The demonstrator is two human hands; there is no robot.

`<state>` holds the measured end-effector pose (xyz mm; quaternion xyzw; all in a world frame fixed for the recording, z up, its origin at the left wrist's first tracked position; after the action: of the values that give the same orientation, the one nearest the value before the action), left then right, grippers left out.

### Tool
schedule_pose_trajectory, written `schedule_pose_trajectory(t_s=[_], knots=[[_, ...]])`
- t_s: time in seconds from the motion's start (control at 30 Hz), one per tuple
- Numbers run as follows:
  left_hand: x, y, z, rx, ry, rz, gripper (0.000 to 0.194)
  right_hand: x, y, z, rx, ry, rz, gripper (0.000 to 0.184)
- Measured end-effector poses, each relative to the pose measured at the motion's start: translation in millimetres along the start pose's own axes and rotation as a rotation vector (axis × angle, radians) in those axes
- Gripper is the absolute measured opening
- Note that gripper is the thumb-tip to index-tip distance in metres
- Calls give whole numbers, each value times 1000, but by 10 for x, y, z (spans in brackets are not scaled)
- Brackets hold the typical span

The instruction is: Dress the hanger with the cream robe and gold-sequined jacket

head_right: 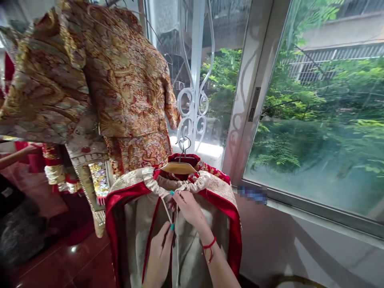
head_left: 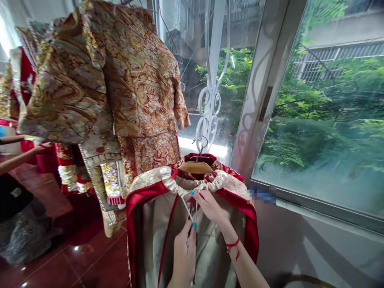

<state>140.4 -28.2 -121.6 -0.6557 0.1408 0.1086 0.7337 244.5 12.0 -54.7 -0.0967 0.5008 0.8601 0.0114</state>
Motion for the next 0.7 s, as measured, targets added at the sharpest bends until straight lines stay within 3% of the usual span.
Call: schedule_pose_trajectory(t_s=[0.1, 0.23, 0.37, 0.53, 0.6, 0.63, 0.7], knots=[[12, 324, -286, -137, -30, -70, 44, 212, -28, 59, 34, 89, 32, 56], [146, 604, -420, -175, -32, -133, 49, 362, -209, 17, 164, 142, 47, 50], [373, 580, -343, -164, 24, -213, 54, 523, -178, -17, 198, 223, 198, 57], [495, 505, -279, -207, 87, -324, 61, 464, -13, 22, 190, 135, 227, 51], [356, 357, -304, -163, 151, -219, 57, 405, -15, 6, 212, 88, 218, 47], [192, 243, -315, -122, 162, -157, 53, 376, -28, -12, 226, 70, 222, 46], [-381, -33, -285, -38, 73, -79, 42, 333, -56, -51, 250, 55, 233, 46]])
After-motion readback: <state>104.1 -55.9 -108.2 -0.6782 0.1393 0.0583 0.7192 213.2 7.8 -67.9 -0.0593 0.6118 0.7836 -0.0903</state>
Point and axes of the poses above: each hand's wrist, its own z-axis towards the middle knuckle, its own x-axis out of the palm, y = z × x, the point moved 10 cm from there along z, towards the middle knuckle, and after that the axes turned 12 degrees about -x, right-handed, at the moved point
